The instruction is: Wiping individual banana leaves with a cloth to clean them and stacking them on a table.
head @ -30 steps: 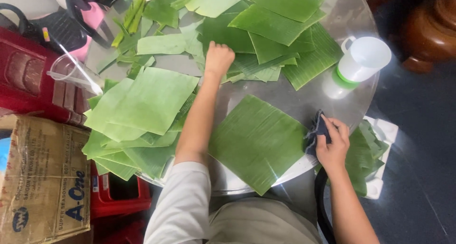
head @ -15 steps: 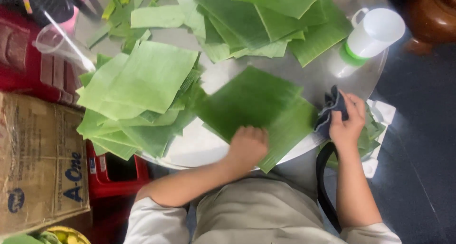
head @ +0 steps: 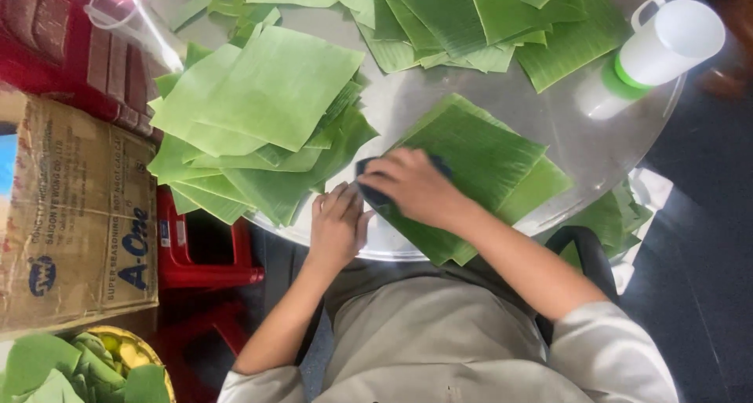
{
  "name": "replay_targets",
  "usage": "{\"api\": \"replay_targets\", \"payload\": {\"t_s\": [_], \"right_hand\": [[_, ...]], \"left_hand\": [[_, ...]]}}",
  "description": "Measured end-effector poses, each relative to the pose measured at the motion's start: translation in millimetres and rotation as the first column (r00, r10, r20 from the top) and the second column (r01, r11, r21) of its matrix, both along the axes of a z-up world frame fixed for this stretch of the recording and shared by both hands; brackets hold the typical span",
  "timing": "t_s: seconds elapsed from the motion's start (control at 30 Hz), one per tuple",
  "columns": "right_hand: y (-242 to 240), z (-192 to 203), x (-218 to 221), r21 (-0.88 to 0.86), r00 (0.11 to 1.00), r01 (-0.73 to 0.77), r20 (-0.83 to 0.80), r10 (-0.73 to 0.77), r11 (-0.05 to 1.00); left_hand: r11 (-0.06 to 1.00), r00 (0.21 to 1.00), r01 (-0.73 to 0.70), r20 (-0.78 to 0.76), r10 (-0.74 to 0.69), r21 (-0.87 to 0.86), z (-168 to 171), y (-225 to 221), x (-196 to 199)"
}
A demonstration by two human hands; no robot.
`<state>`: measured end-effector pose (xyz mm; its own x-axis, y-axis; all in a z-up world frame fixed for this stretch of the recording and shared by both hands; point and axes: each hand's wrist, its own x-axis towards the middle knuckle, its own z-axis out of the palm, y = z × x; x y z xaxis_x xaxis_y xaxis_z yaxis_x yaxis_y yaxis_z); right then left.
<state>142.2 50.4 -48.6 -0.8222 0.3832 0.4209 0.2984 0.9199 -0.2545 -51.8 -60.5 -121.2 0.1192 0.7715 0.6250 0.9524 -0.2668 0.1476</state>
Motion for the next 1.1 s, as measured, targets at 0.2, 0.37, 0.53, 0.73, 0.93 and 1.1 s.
{"api": "replay_targets", "payload": {"t_s": [0.2,0.37,0.53,0.73,0.93,1.1], "right_hand": [[16,-39,-19,-0.086,0.959,-0.024,0.280,0.047,0.996],[82,-50,36,0.004,0.924,0.163,0.350,-0.154,0.987],[145,-90,99,0.164,0.854,0.453,0.203,-0.480,0.876],[28,-33,-11,0.079,0.986,0.018,0.166,-0.031,0.997],[52,-64,15,0.064,0.989,0.131,0.065,-0.135,0.989],[126,-75,103,0.248,0.828,0.497,0.152,-0.540,0.832]], "left_hand": [[0.999,0.999,-0.026,0.049,0.025,0.037,-2,0,-2],[0.999,0.997,-0.038,0.066,0.036,0.018,-2,1,-4],[1.000,0.993,-0.026,0.115,0.025,0.007,-4,-1,-9],[0.979,0.958,-0.020,0.277,0.077,-0.205,-8,-4,-19],[0.935,0.943,-0.047,0.293,0.157,-0.351,-34,-9,-27],[0.910,0.925,-0.008,0.342,0.164,-0.415,3,-11,-20]]}}
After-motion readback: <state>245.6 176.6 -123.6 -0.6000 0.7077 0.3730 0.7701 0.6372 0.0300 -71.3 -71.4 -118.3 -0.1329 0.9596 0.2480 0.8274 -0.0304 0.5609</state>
